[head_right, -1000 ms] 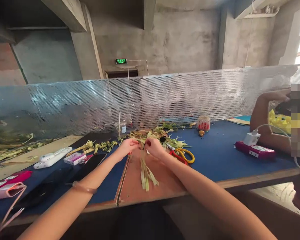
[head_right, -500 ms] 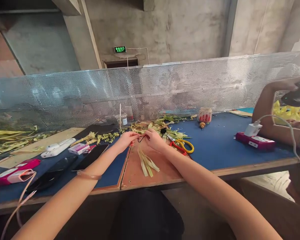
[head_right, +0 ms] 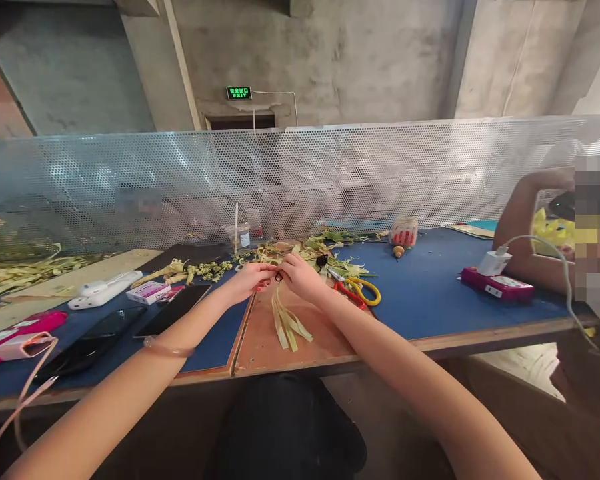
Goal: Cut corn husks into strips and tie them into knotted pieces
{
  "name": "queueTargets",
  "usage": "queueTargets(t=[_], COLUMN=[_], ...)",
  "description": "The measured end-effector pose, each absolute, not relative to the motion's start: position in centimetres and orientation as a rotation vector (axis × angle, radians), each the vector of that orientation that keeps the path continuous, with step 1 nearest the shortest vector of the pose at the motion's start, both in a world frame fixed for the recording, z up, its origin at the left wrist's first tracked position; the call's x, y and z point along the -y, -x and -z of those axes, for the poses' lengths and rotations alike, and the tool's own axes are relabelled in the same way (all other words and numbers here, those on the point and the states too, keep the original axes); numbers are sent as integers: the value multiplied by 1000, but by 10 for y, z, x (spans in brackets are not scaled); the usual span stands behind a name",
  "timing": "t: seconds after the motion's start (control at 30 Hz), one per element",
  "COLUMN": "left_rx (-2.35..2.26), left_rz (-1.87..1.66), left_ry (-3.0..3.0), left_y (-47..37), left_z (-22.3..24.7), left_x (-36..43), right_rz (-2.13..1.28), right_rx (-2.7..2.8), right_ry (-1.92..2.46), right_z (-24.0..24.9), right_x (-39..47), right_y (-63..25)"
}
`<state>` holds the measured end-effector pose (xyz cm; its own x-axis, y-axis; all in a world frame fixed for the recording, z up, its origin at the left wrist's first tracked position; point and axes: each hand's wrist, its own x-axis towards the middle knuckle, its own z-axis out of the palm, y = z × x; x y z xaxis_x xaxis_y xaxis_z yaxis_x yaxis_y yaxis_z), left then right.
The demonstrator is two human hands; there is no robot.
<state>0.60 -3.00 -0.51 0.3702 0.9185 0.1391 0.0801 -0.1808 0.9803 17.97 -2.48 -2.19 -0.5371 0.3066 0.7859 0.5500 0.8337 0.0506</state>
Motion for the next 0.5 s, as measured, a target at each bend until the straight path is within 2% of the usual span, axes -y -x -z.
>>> queueTargets(t=[0.23, 0.5], left_rx=[-913, -926], left_rz=[-991, -1087], left_ry=[-1642, -1606], left_y=[-4, -3], left_z=[6, 5], left_x=[29, 28], right_rz=[339, 140], right_rx=[2127, 2017], right_ry=[618, 671], right_z=[25, 19], right_x=[20, 32], right_y=[-182, -181])
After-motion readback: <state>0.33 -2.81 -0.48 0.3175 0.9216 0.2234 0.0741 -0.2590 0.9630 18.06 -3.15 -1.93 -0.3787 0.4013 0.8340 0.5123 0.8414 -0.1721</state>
